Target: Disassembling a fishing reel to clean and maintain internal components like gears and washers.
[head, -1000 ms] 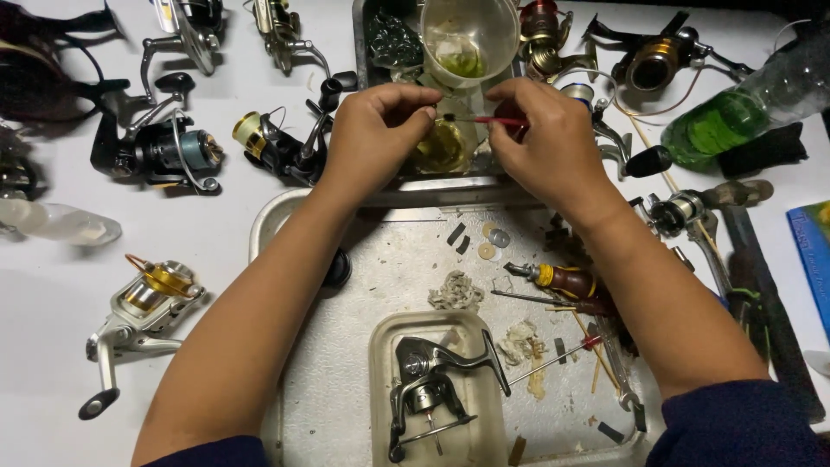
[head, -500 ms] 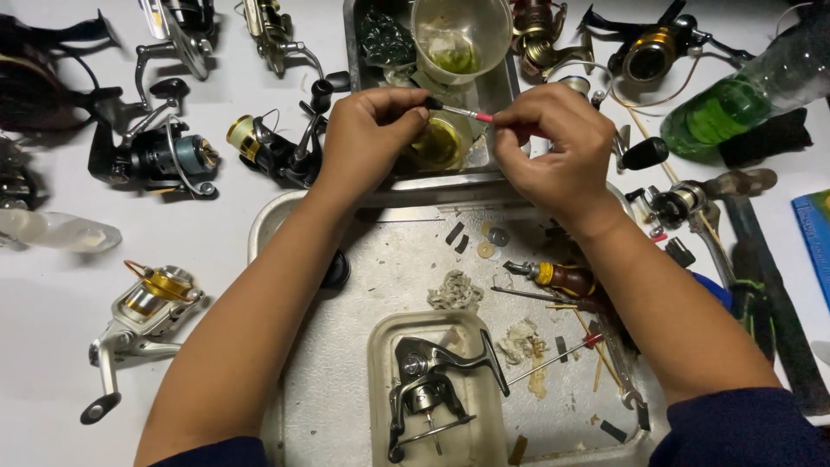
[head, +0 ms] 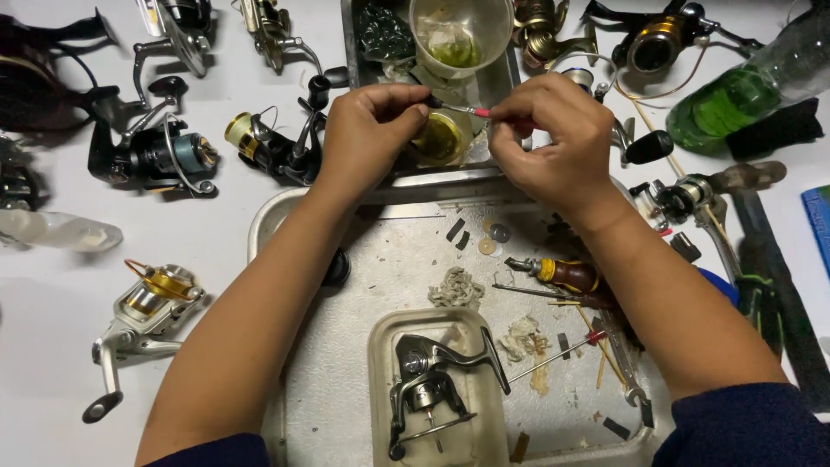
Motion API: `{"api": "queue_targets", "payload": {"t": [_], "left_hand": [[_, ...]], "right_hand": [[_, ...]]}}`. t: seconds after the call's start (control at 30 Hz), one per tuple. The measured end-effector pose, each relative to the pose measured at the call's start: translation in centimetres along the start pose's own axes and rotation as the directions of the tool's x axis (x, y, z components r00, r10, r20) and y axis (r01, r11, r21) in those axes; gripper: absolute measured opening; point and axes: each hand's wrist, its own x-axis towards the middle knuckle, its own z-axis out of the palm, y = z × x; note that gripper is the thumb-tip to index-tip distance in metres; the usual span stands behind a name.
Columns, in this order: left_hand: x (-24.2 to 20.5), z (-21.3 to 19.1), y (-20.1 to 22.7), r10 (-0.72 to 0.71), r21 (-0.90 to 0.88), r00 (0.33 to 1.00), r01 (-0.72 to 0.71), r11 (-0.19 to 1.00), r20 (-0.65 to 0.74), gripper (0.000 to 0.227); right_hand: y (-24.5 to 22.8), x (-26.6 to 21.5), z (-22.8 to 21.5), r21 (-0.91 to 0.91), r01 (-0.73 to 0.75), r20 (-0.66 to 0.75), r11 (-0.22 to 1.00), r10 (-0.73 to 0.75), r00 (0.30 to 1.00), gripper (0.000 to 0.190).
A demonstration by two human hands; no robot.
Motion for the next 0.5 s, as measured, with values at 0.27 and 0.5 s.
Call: {"api": "queue_targets", "payload": {"t": [0.27,0.5], "left_hand": [[0.0,-0.1,0.2,0.02,0.055,1.0,-0.02,0.998,-0.004,0.015],[-0.3,0.2,0.5,0.039,0.054,0.999,-0.04,0.998,0.01,0.012]], "right_hand": [[0.8,0.2,-0.9,0.02,-0.206,0.066,0.978,0.204,0.977,0.007],[1.3,-0.2,-1.1,-0.052,-0.393,0.205,0.918,0.395,0.895,0.022]]}}
